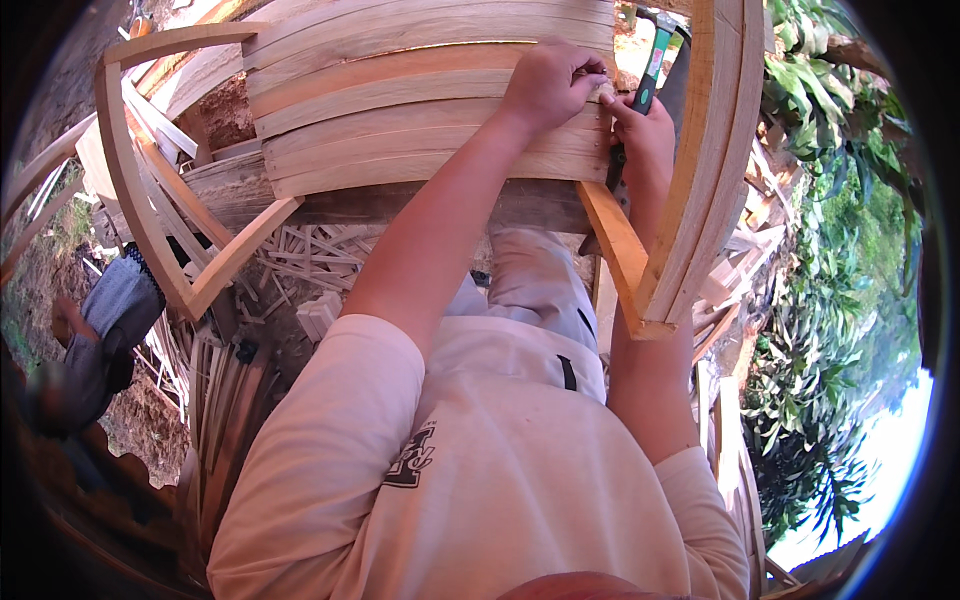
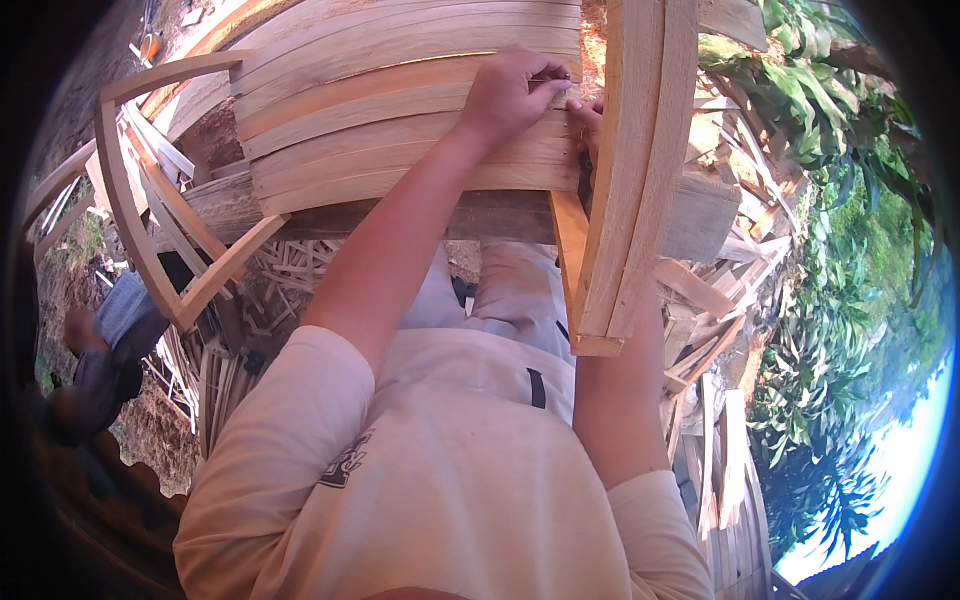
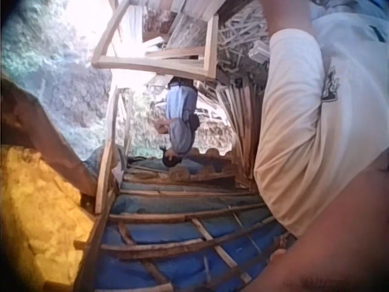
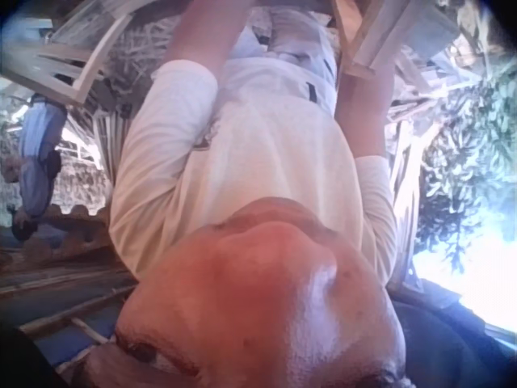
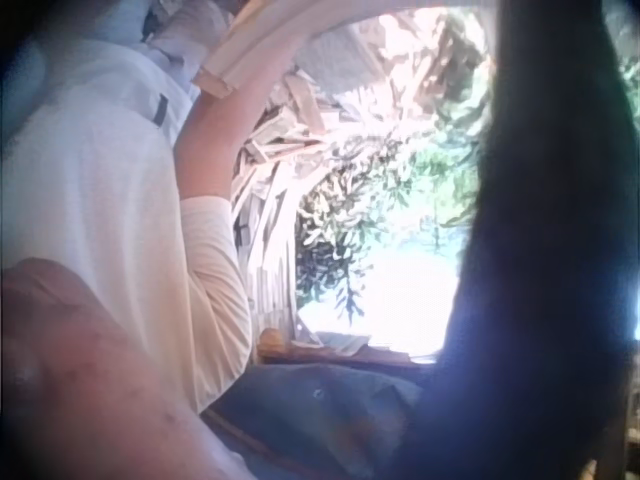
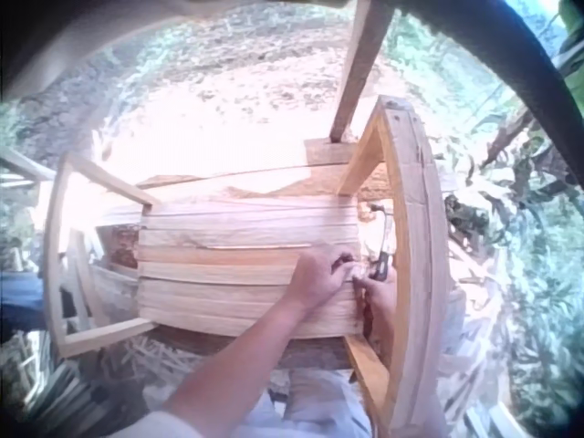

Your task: The person assembles a wooden chair by securing slats to a frame using a hammer and nails. They repeatedly position the wooden slats, align them with the frame, and hammer nails to fasten them in place. The person also picks up nails from a pile of wood scraps on the ground during the process.

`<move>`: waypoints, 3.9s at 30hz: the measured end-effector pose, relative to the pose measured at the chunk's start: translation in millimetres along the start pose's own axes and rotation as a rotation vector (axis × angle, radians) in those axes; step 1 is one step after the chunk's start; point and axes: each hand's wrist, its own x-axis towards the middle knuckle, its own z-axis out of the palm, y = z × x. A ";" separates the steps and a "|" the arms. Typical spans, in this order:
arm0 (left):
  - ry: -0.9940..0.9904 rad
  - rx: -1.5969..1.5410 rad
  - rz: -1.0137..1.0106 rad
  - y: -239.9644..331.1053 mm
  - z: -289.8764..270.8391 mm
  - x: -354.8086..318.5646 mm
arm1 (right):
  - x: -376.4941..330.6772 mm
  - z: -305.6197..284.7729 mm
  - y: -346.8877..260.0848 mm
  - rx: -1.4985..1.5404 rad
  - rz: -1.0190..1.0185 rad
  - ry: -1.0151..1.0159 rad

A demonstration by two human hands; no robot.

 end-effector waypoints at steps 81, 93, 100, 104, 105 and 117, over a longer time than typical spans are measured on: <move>0.284 0.270 0.152 -9.2 29.9 -19.8 | -116.9 -96.1 -82.9 -0.591 -0.232 -0.167; 0.305 0.304 0.181 -1.4 26.5 -21.7 | -127.2 -93.6 -77.6 -0.681 -0.352 -0.158; 0.295 0.298 0.189 -4.1 26.2 -21.8 | -127.2 -98.4 -64.2 -0.594 -0.324 -0.142; 0.300 0.307 0.182 -4.4 26.5 -21.4 | -127.0 -95.8 -66.6 -0.595 -0.302 -0.119; 0.304 0.309 0.179 -3.6 27.0 -22.1 | -126.8 -96.4 -65.5 -0.588 -0.294 -0.109; 0.306 0.290 0.156 -6.3 28.0 -21.6 | -128.2 -94.9 -60.2 -0.612 -0.334 -0.113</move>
